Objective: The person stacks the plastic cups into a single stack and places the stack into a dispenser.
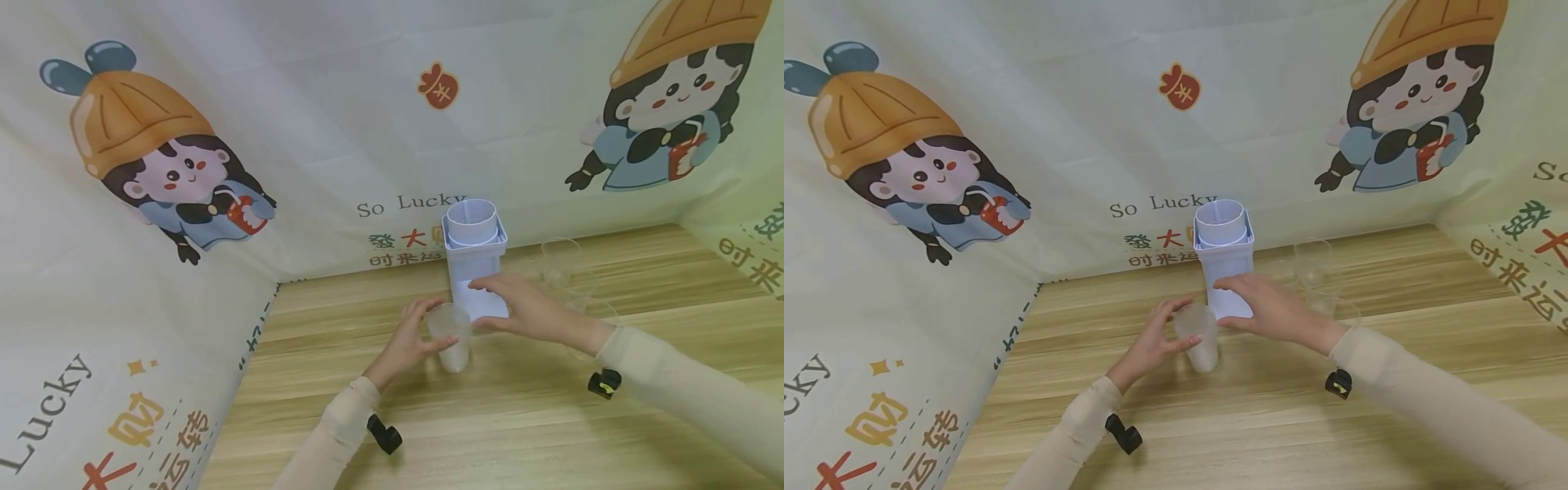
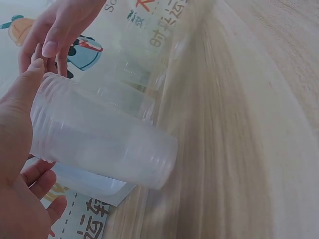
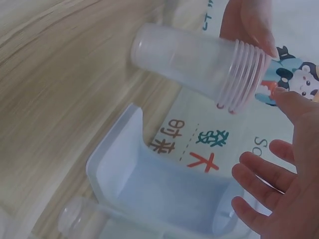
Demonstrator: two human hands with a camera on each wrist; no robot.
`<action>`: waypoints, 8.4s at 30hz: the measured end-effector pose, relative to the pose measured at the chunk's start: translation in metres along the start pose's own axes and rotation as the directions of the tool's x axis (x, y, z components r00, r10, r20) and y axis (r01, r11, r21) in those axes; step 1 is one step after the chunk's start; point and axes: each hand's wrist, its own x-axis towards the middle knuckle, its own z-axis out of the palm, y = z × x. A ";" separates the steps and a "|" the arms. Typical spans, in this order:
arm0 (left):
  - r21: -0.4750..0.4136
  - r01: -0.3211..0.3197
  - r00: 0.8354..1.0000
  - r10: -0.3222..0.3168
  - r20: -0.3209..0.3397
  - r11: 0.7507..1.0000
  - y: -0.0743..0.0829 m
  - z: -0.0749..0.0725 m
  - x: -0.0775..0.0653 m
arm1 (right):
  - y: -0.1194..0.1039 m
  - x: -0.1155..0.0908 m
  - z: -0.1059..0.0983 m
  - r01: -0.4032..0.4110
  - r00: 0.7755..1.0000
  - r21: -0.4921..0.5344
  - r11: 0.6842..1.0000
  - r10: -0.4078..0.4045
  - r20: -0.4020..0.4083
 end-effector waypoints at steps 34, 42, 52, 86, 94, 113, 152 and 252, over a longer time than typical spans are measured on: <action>0.050 0.020 1.000 -0.021 0.004 0.999 0.000 0.000 0.000 | 0.054 -0.058 -0.062 -0.197 0.975 -0.101 0.975 0.185 -0.120; 0.050 0.019 1.000 -0.020 0.006 0.999 0.001 0.000 0.000 | 0.061 -0.073 -0.066 -0.286 0.958 -0.120 0.951 0.279 -0.073; 0.060 0.027 1.000 -0.027 0.002 0.998 0.001 0.000 0.000 | 0.062 -0.083 -0.064 -0.322 0.946 -0.145 0.936 0.322 -0.023; 0.051 0.008 1.000 -0.007 -0.017 0.999 0.000 0.001 -0.001 | 0.058 -0.098 -0.058 -0.344 0.932 -0.286 0.894 0.362 0.010; 0.057 0.005 1.000 -0.004 -0.021 0.998 -0.001 0.000 0.000 | 0.052 -0.092 -0.060 -0.333 0.939 -0.278 0.901 0.345 -0.007; 0.061 0.012 1.000 -0.011 -0.006 0.998 0.001 -0.002 -0.002 | 0.027 -0.071 -0.053 -0.212 0.975 -0.142 0.967 0.220 0.042; 0.048 -0.003 1.000 0.003 -0.001 0.999 0.000 0.000 -0.001 | -0.002 -0.025 -0.021 -0.076 0.997 -0.104 0.992 0.079 0.021; 0.041 -0.066 0.998 0.066 -0.005 0.997 -0.004 0.001 -0.003 | -0.034 0.031 0.014 0.072 0.995 -0.007 0.997 -0.072 -0.075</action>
